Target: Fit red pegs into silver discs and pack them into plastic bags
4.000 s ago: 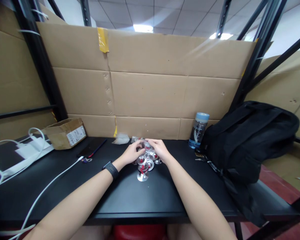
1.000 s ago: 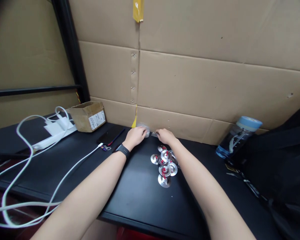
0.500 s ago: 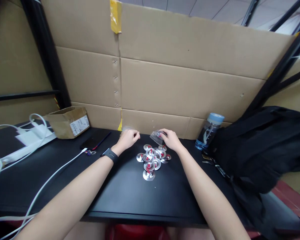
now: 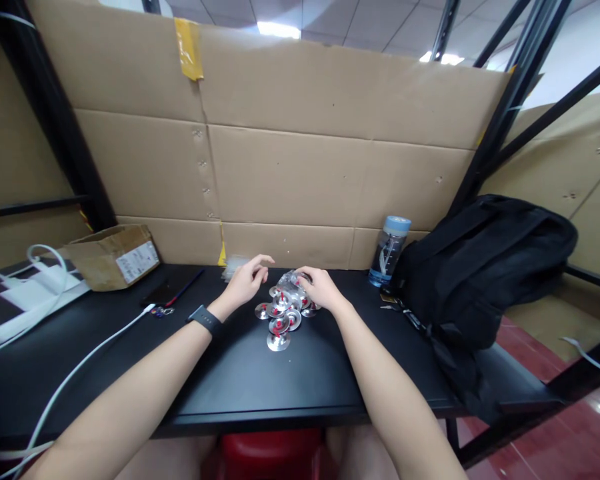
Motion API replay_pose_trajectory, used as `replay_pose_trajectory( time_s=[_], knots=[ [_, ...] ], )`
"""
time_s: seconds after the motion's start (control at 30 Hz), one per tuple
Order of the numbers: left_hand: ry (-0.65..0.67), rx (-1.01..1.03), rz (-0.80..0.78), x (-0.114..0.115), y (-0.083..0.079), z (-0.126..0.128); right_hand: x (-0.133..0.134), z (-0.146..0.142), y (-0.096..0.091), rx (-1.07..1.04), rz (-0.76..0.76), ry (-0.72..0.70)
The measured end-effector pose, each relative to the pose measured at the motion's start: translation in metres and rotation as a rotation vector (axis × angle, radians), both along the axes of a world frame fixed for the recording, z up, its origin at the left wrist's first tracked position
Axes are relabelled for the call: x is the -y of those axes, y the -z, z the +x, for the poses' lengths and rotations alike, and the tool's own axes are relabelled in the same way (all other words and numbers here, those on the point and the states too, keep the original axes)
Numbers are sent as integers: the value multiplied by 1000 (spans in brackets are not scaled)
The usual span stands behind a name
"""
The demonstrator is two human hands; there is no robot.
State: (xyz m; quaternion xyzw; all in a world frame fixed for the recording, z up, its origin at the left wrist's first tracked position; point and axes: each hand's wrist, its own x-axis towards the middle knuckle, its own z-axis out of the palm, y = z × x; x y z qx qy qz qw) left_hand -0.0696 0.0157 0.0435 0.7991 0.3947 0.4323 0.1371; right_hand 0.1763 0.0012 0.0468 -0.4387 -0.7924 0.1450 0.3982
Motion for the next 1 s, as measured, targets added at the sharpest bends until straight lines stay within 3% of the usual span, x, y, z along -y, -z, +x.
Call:
replay_pose_trajectory(
  time_s=[0.47, 0.83, 1.0],
  knots=[
    [-57, 114, -216, 9, -4, 6, 5, 0, -3, 86, -21, -7],
    [-31, 48, -221, 10, -1, 9, 5, 0, -3, 84, -34, -3],
    [-46, 35, -116, 11, -2, 11, 5, 0, -3, 80, -31, -7]
  ],
)
